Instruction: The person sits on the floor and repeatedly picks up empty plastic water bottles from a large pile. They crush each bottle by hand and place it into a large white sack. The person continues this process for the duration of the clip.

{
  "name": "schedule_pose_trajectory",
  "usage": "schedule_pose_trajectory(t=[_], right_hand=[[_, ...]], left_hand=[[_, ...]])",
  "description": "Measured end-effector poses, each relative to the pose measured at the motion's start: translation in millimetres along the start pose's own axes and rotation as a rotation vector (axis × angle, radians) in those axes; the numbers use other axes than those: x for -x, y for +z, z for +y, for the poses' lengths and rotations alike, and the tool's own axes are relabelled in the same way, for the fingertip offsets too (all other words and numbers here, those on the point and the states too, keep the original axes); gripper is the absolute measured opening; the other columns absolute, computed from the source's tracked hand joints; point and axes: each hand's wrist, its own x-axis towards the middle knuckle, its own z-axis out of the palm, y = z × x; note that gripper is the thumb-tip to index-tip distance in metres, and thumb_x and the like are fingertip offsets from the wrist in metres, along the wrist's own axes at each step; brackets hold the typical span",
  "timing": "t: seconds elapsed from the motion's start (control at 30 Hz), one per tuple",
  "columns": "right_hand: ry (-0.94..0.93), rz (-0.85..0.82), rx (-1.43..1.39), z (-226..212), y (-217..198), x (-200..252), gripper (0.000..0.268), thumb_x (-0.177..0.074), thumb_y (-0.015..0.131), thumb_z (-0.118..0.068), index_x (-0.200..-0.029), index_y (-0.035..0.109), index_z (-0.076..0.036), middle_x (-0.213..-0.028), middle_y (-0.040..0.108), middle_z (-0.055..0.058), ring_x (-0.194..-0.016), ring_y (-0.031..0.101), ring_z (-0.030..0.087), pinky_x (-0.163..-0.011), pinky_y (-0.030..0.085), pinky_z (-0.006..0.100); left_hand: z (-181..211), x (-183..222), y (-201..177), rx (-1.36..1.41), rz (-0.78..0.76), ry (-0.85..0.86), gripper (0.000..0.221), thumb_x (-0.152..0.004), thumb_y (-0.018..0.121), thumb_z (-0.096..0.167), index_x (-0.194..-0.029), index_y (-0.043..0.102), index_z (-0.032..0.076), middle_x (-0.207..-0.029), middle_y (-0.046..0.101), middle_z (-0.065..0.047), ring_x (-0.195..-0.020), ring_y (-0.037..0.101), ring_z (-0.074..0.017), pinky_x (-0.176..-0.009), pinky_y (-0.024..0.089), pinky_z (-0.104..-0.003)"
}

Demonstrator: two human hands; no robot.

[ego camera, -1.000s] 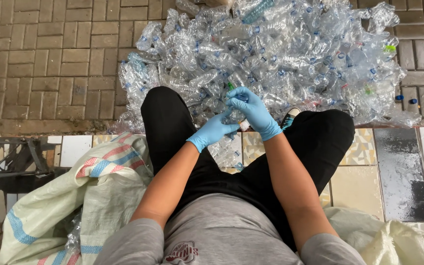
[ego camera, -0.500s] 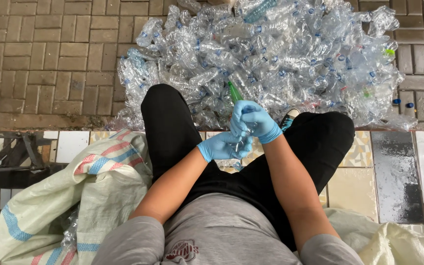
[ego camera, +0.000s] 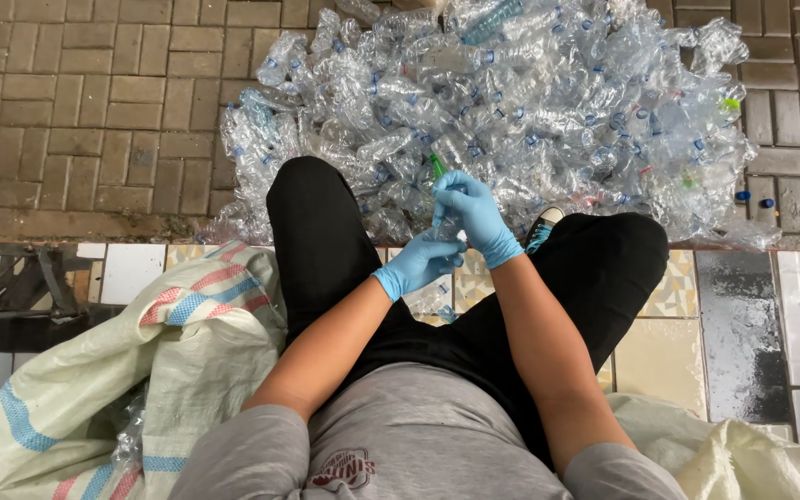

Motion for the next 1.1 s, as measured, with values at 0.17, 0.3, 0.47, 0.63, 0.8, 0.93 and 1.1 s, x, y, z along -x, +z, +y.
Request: schedule_pose_trajectory(t=[0.17,0.3,0.47,0.63,0.8,0.93,1.1], right_hand=[[0.01,0.052,0.12,14,-5,-8,0.013,-0.09,0.071,-0.003,-0.1,0.065,0.0,-0.066,0.069,0.018,-0.064,0.074,0.026,-0.062,0.058,0.03],[0.073,-0.05,0.178,-22,4,8,0.01,-0.09,0.068,-0.002,-0.1,0.066,0.0,-0.065,0.068,0.018,-0.064,0.073,0.026,-0.064,0.059,0.032],[0.166,-0.173,0.266,-46,-3,18,0.012,-0.094,0.065,0.001,-0.106,0.065,0.002,-0.078,0.072,0.018,-0.078,0.073,0.025,-0.078,0.058,0.034],[0.214,-0.154,0.371,-51,-2,22,0.013,-0.094,0.071,-0.004,-0.105,0.065,-0.003,-0.084,0.073,0.01,-0.081,0.073,0.018,-0.08,0.057,0.03],[0.247,-0.089,0.501,-16,-14,9,0.015,-0.095,0.074,-0.01,-0.101,0.061,-0.006,-0.081,0.073,0.009,-0.075,0.074,0.018,-0.074,0.057,0.03],[0.232,-0.045,0.715,2,-18,2,0.014,-0.095,0.073,-0.016,-0.102,0.063,-0.01,-0.083,0.074,0.009,-0.081,0.075,0.021,-0.074,0.057,0.033],[0.26,-0.038,0.822,-13,-7,11,0.016,-0.096,0.072,-0.02,-0.103,0.061,-0.01,-0.086,0.074,0.011,-0.086,0.075,0.025,-0.08,0.056,0.039]], left_hand=[[-5,-15,-17,-0.208,0.14,0.154,0.04,-0.086,0.079,-0.003,-0.122,0.065,0.007,-0.09,0.076,-0.022,-0.068,0.077,-0.0325,-0.044,0.042,-0.026],[-8,-9,-11,-0.157,0.123,0.021,0.031,-0.086,0.08,0.005,-0.114,0.068,0.007,-0.089,0.077,-0.018,-0.068,0.075,-0.0298,-0.044,0.041,-0.026],[-28,-26,-33,-0.114,0.099,-0.12,0.027,-0.086,0.081,0.008,-0.11,0.068,0.009,-0.09,0.077,-0.016,-0.073,0.076,-0.0307,-0.047,0.039,-0.025],[-24,-31,-35,-0.161,0.113,-0.096,0.029,-0.089,0.081,0.01,-0.113,0.067,0.01,-0.093,0.077,-0.016,-0.074,0.076,-0.0304,-0.047,0.04,-0.026],[-6,-19,-14,-0.415,0.226,0.004,0.052,-0.087,0.085,0.015,-0.133,0.059,0.009,-0.098,0.078,-0.016,-0.074,0.078,-0.0257,-0.045,0.043,-0.023],[0,-16,-11,-0.53,0.264,0.052,0.062,-0.086,0.088,0.016,-0.139,0.056,0.009,-0.098,0.077,-0.017,-0.073,0.079,-0.0246,-0.043,0.044,-0.023],[-9,-31,-20,-0.527,0.228,0.114,0.06,-0.087,0.085,0.011,-0.139,0.057,0.008,-0.101,0.075,-0.021,-0.077,0.079,-0.0296,-0.043,0.047,-0.024]])
